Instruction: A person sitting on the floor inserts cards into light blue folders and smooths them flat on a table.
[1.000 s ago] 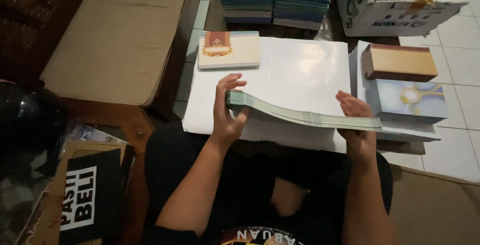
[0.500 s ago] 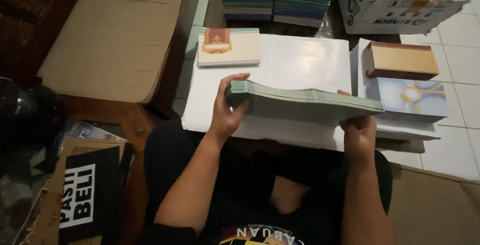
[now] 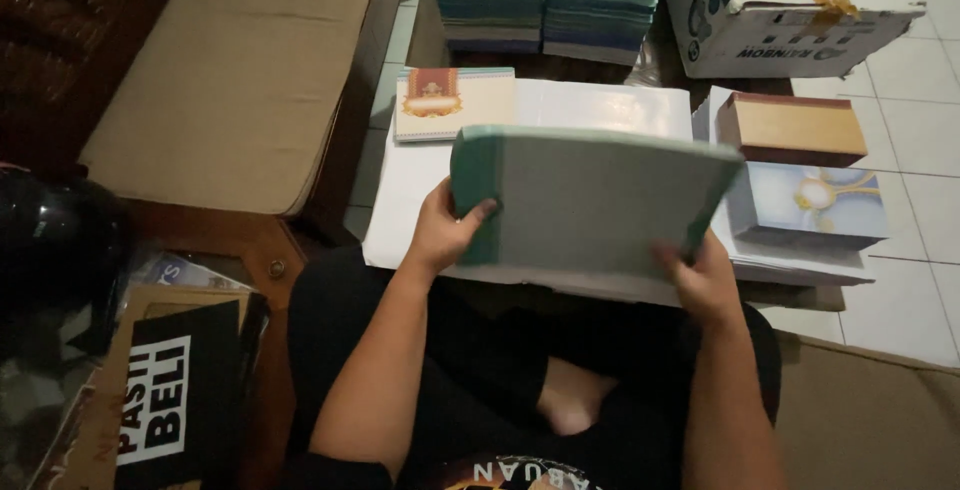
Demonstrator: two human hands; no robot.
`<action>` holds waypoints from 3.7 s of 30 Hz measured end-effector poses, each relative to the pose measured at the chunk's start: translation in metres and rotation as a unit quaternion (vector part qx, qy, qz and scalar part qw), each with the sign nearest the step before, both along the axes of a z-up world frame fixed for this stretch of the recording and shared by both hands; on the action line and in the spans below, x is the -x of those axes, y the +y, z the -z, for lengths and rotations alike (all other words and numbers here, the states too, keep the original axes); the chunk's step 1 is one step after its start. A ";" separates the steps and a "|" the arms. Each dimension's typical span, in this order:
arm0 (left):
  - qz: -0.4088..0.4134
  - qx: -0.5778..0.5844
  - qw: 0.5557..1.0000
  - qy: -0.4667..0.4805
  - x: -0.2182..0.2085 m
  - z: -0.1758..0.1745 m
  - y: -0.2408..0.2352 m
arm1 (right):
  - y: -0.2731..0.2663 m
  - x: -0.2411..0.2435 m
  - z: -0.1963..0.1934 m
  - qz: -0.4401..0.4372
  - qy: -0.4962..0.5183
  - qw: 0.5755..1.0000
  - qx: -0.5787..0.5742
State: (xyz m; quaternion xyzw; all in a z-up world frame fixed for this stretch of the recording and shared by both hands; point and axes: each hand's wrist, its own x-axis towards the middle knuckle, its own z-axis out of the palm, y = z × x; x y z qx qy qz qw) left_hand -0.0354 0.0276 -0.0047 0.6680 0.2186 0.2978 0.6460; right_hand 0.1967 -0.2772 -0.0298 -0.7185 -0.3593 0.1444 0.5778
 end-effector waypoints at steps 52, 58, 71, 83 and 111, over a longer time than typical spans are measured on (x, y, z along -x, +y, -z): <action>0.076 -0.538 0.806 0.235 -0.056 0.015 -0.083 | 0.028 0.029 -0.041 0.166 0.022 0.942 0.292; 0.076 -0.555 0.792 0.244 -0.058 0.016 -0.082 | 0.030 0.025 -0.042 0.183 0.044 0.938 0.292; 0.087 -0.541 0.799 0.247 -0.057 0.003 -0.081 | 0.023 0.023 -0.013 0.210 0.020 0.949 0.236; 0.108 -0.522 0.806 0.258 -0.055 0.001 -0.082 | 0.024 0.082 -0.061 0.198 -0.079 0.935 0.282; -0.069 0.000 0.980 -0.185 -0.038 0.028 -0.042 | 0.060 0.098 0.003 -0.025 -0.323 0.930 0.171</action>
